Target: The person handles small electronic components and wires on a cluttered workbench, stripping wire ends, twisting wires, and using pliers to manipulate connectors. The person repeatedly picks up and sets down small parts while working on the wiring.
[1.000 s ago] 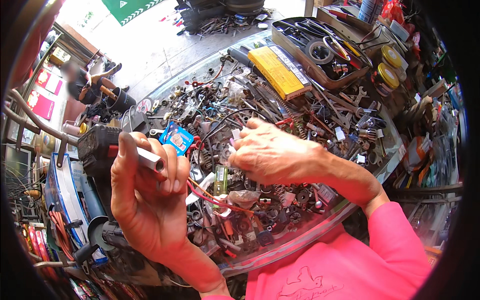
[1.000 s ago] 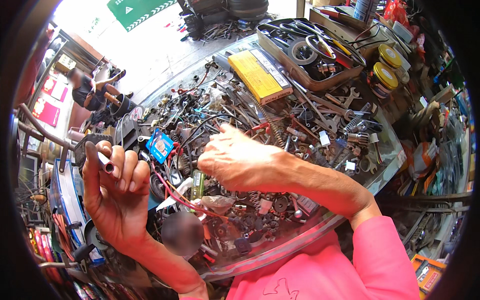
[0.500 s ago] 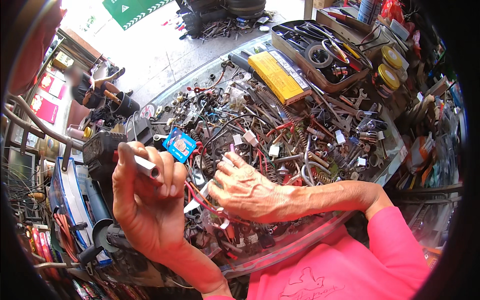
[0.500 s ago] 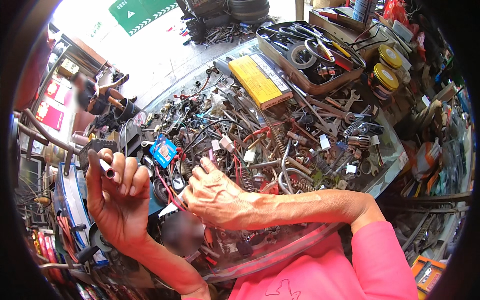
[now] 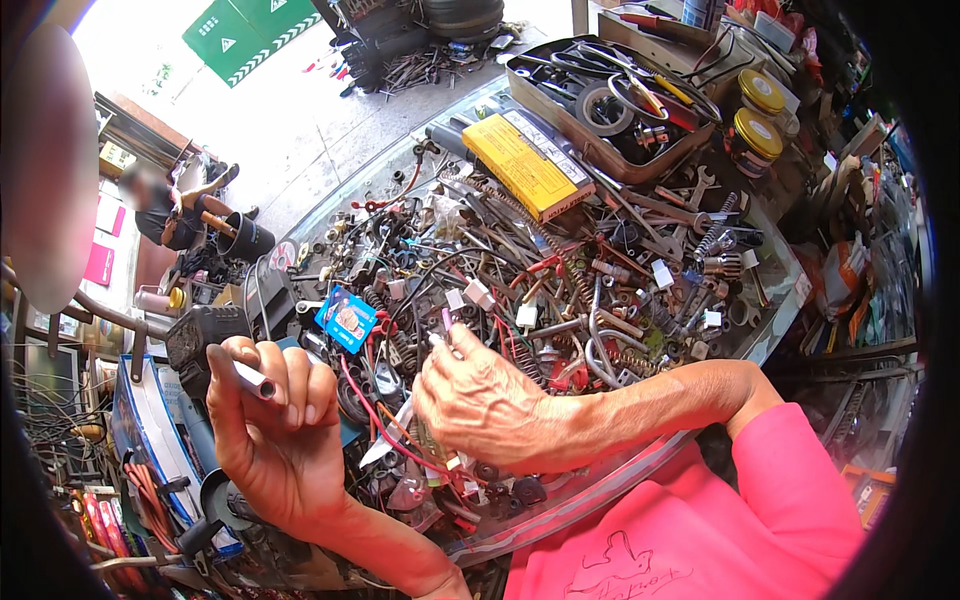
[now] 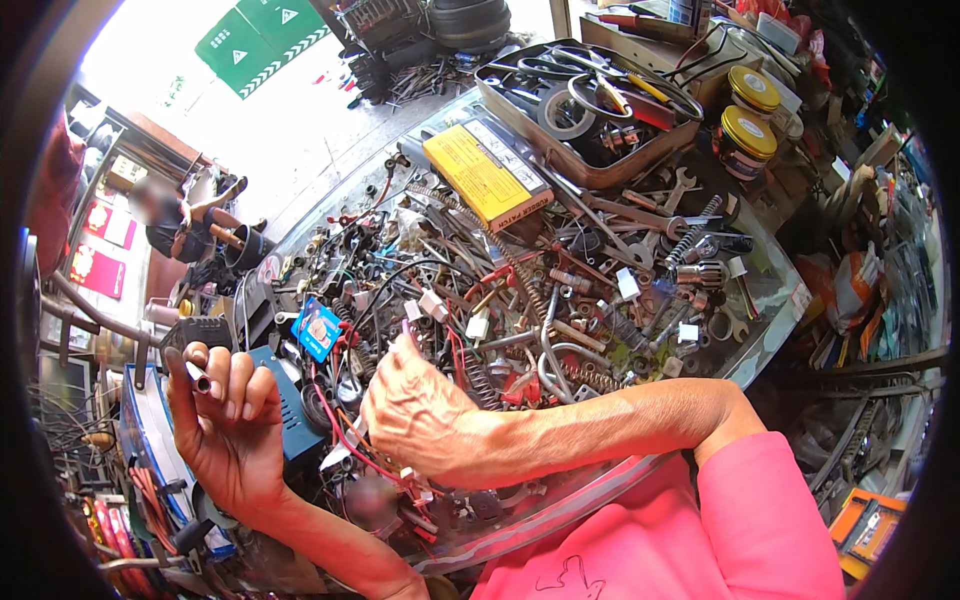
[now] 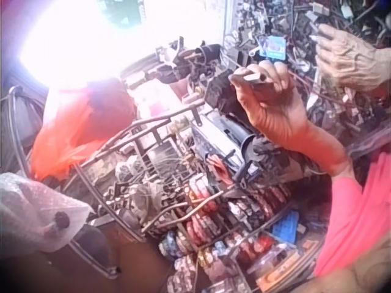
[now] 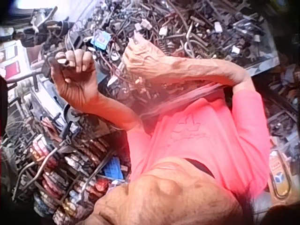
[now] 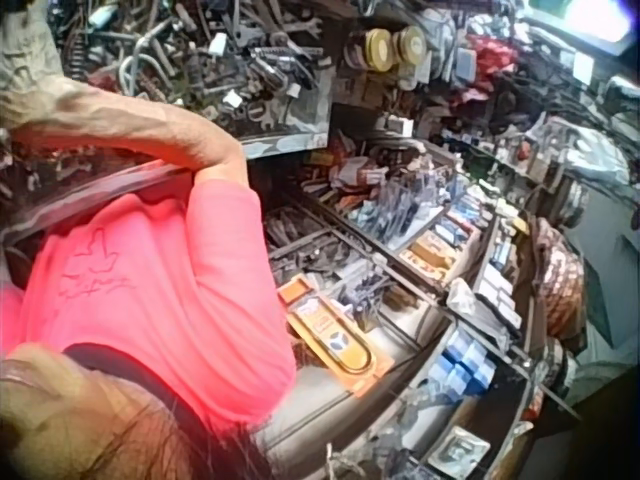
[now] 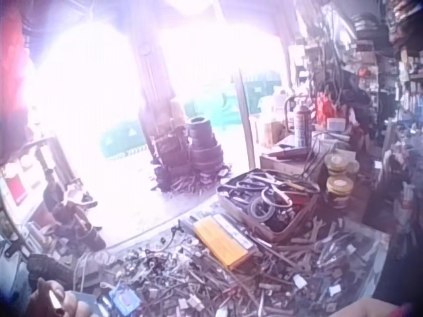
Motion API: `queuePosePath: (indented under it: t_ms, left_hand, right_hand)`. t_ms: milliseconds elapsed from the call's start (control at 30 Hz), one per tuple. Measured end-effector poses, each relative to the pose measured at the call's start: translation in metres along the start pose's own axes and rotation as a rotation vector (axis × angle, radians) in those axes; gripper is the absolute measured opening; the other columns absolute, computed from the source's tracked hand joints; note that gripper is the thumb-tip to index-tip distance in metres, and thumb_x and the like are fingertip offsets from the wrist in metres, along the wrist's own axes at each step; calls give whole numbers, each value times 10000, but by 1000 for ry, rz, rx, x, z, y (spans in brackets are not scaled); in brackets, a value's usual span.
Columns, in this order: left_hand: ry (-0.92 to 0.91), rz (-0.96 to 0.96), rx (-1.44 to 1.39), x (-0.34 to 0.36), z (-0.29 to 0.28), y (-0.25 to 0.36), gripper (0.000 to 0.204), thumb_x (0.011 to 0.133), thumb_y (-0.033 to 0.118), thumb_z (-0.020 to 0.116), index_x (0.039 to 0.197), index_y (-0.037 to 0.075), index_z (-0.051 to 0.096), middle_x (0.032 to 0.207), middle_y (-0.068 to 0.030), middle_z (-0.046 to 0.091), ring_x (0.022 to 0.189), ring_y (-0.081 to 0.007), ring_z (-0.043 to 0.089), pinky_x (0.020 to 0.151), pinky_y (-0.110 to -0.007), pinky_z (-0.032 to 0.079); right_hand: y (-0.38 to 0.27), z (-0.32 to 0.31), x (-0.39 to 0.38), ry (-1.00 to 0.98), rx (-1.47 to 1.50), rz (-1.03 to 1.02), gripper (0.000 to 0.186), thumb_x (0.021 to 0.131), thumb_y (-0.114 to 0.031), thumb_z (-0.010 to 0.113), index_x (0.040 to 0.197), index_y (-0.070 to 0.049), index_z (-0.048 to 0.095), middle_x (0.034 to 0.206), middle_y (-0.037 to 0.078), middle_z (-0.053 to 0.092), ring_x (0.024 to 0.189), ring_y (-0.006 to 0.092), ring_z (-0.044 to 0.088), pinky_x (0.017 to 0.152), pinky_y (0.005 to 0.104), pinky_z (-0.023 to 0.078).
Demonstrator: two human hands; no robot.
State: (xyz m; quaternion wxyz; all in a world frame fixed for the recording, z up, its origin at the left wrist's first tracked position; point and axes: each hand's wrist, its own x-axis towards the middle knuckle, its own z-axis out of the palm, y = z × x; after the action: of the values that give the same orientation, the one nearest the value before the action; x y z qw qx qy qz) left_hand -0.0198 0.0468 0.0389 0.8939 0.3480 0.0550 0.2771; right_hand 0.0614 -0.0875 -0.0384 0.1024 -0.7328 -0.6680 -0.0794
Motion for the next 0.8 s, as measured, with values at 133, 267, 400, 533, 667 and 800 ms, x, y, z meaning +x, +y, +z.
queuePosePath:
  t_ms: [133,267,400,533,667,800]
  left_hand:
    - [16,2,3,2,1,-2,206,977,211,467,988,8,500,685,-41,429,556,-108,344,538,-266,309]
    - [23,-2,20,2,0,-3,203,970,212,481,983,10,503,684,-37,431,550,-106,338,534,-266,301]
    - [15,-11,9,2,0,-3,204,970,213,482,981,10,503,676,-37,430,548,-104,337,532,-266,297]
    - [36,-9,-7,1,3,-4,209,972,215,478,982,8,503,668,-40,430,545,-104,337,530,-266,295]
    - [38,-1,3,0,4,-3,208,972,213,477,985,6,504,661,-42,430,548,-107,344,531,-267,304]
    - [45,2,16,2,5,-5,205,972,212,477,982,9,504,653,-45,428,550,-112,352,533,-269,314]
  right_hand:
    - [-1,11,-7,-53,-116,90,325,838,-218,514,949,68,621,937,239,613,879,329,574,768,440,417]
    - [-7,8,-5,-165,-127,90,330,859,-247,503,920,53,628,852,202,607,818,304,568,720,425,417]
    - [1,6,-6,-188,47,7,314,842,-239,522,902,51,627,779,163,592,758,275,558,702,412,413]
    - [23,-1,4,-177,-8,161,320,805,-197,547,961,72,624,902,220,615,845,295,572,743,410,416]
    - [41,0,12,-260,-139,350,412,818,-193,537,1111,96,564,1069,276,585,987,354,555,813,431,414]
    - [17,24,4,-158,-144,265,460,848,-286,524,1107,92,562,918,232,608,885,321,553,742,433,413]
